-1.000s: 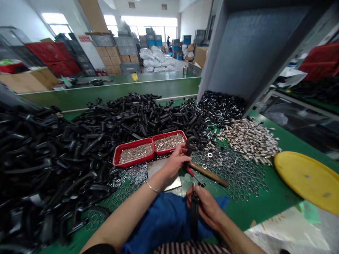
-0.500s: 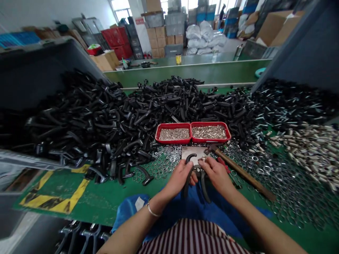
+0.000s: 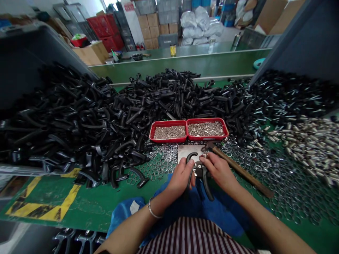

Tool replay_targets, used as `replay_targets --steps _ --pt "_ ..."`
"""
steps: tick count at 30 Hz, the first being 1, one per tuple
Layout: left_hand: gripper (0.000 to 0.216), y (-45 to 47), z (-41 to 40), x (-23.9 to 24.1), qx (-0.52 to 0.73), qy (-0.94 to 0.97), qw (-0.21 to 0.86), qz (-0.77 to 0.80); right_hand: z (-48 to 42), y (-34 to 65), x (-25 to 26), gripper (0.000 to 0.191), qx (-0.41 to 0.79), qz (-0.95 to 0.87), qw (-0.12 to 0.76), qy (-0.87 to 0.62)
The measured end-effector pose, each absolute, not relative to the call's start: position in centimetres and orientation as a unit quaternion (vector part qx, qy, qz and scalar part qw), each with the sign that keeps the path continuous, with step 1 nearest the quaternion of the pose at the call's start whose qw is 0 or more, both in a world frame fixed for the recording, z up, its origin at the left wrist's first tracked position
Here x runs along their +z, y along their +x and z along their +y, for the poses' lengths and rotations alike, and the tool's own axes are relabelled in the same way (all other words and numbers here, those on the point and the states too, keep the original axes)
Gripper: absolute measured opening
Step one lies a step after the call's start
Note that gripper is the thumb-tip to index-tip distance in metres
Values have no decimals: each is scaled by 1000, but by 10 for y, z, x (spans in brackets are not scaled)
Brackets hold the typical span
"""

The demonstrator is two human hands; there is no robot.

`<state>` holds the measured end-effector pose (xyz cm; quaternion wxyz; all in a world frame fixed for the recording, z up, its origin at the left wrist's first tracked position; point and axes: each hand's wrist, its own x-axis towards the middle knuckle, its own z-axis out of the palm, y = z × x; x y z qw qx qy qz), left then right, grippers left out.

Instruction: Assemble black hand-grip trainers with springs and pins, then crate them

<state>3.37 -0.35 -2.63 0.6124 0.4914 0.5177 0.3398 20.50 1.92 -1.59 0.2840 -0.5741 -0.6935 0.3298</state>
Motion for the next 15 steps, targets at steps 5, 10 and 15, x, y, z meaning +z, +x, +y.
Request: replay_targets --steps 5,10,15 --pt "46 33 -1 -29 325 498 618 514 19 206 -13 31 337 -702 271 -565" --pt "46 34 -7 -28 308 513 618 510 14 204 -16 35 364 -707 254 -550" --pt "42 33 -9 -19 293 558 575 522 3 199 -19 37 421 -666 298 -539"
